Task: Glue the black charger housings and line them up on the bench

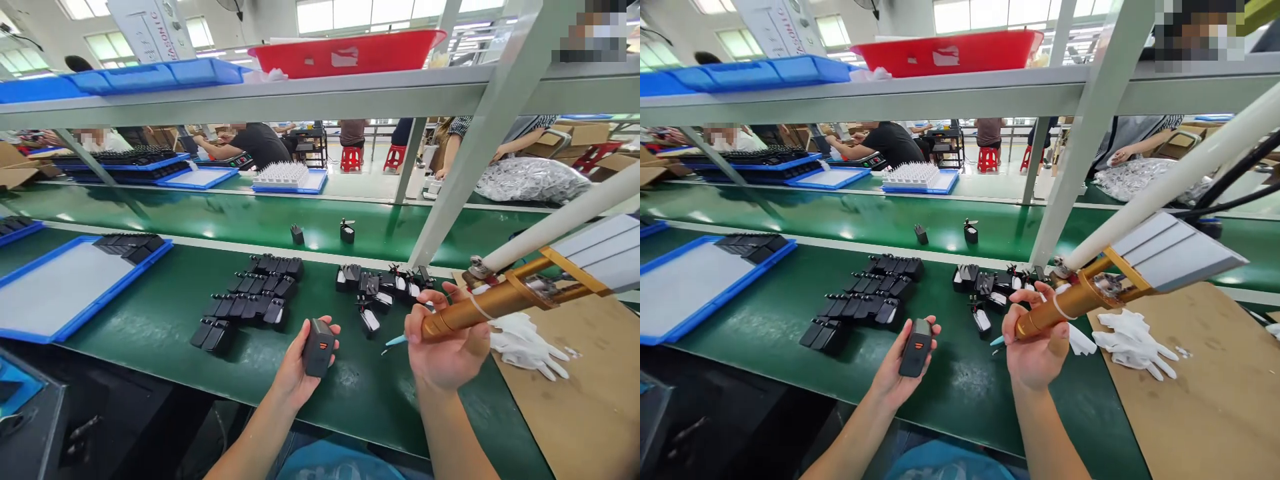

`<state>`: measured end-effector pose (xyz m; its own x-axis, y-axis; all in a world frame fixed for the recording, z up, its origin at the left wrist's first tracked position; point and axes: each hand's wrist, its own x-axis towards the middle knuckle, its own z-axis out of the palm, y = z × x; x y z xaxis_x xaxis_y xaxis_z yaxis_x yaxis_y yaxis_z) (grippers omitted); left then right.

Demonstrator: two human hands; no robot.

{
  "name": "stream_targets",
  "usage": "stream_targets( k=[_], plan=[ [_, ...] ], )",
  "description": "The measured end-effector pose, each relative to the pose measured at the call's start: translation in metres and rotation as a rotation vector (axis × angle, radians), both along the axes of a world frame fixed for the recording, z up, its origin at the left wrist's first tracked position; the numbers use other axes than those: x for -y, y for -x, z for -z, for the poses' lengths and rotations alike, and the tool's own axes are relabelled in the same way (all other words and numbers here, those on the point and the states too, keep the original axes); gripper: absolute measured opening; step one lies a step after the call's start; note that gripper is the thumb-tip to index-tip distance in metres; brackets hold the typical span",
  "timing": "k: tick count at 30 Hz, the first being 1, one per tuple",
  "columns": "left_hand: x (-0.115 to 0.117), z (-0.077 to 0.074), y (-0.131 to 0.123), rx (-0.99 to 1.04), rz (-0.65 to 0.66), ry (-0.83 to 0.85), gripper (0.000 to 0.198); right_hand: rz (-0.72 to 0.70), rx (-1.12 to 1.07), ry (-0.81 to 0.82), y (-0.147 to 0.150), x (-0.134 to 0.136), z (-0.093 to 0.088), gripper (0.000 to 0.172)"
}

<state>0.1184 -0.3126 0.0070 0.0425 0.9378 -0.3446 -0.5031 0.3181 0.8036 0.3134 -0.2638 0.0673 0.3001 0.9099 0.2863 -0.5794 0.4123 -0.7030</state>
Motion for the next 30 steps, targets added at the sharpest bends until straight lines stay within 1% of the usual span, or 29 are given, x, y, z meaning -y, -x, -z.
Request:
stream_targets(
  k=[2, 3, 4, 6, 8, 9, 11, 13, 16, 18, 20, 21, 22, 23, 24, 26, 28, 29, 30],
  plan=[
    [0.007, 0.006, 0.01, -0.129, -0.037, -0.097, 0.048, -0.003, -0.007, 0.005, -0.001, 0.0, 0.0, 0.049],
    [0.012, 0.01, 0.017, -0.259, -0.072, -0.166, 0.047, -0.002, -0.008, 0.007, -0.002, 0.0, 0.0, 0.05],
    [0.017, 0.014, 0.026, -0.44, -0.117, -0.239, 0.045, 0.003, -0.008, 0.011, -0.003, -0.001, 0.001, 0.05],
    [0.027, 0.025, 0.048, -0.92, -0.229, -0.37, 0.037, 0.017, -0.003, 0.019, -0.005, -0.001, 0.003, 0.053],
    [0.035, 0.035, 0.075, -1.426, -0.343, -0.445, 0.031, 0.016, 0.003, 0.031, -0.007, -0.002, 0.005, 0.055],
    [0.037, 0.04, 0.09, -1.639, -0.395, -0.467, 0.03, 0.007, 0.006, 0.038, -0.008, -0.002, 0.006, 0.056],
    [0.037, 0.048, 0.117, -1.943, -0.466, -0.508, 0.03, -0.002, 0.004, 0.053, -0.008, -0.001, 0.005, 0.056],
    [0.033, 0.053, 0.137, -2.112, -0.497, -0.558, 0.032, -0.001, -0.001, 0.07, -0.007, 0.0, 0.004, 0.056],
    [0.027, 0.052, 0.15, -2.23, -0.534, -0.561, 0.038, 0.01, -0.006, 0.088, -0.006, 0.001, 0.003, 0.055],
    [0.024, 0.043, 0.15, -2.24, -0.546, -0.525, 0.045, 0.018, -0.009, 0.093, -0.006, 0.001, 0.005, 0.055],
    [0.015, 0.025, 0.152, -2.164, -0.516, -0.526, 0.051, 0.023, -0.014, 0.097, -0.006, 0.001, 0.007, 0.056],
    [0.005, 0.014, 0.155, -2.112, -0.497, -0.548, 0.053, 0.023, -0.016, 0.101, -0.006, 0.001, 0.008, 0.056],
    [-0.009, 0.0, 0.16, -2.046, -0.47, -0.561, 0.055, 0.023, -0.019, 0.106, -0.006, 0.002, 0.009, 0.057],
    [-0.029, -0.014, 0.166, -2.003, -0.437, -0.573, 0.057, 0.023, -0.02, 0.113, -0.006, 0.002, 0.009, 0.058],
    [-0.054, -0.028, 0.174, -1.978, -0.411, -0.561, 0.057, 0.025, -0.021, 0.121, -0.006, 0.003, 0.009, 0.059],
    [-0.115, -0.05, 0.19, -1.889, -0.216, -0.344, 0.067, 0.031, -0.027, 0.134, -0.006, 0.004, 0.009, 0.061],
    [-0.18, -0.062, 0.204, -1.872, -0.112, -0.279, 0.072, 0.024, -0.041, 0.147, -0.006, 0.004, 0.011, 0.062],
    [-0.21, -0.064, 0.209, -1.866, -0.067, -0.25, 0.071, 0.011, -0.052, 0.156, -0.007, 0.003, 0.013, 0.062],
    [-0.236, -0.063, 0.212, -1.86, -0.033, -0.215, 0.066, -0.008, -0.065, 0.161, -0.008, 0.002, 0.015, 0.062]
  ],
)
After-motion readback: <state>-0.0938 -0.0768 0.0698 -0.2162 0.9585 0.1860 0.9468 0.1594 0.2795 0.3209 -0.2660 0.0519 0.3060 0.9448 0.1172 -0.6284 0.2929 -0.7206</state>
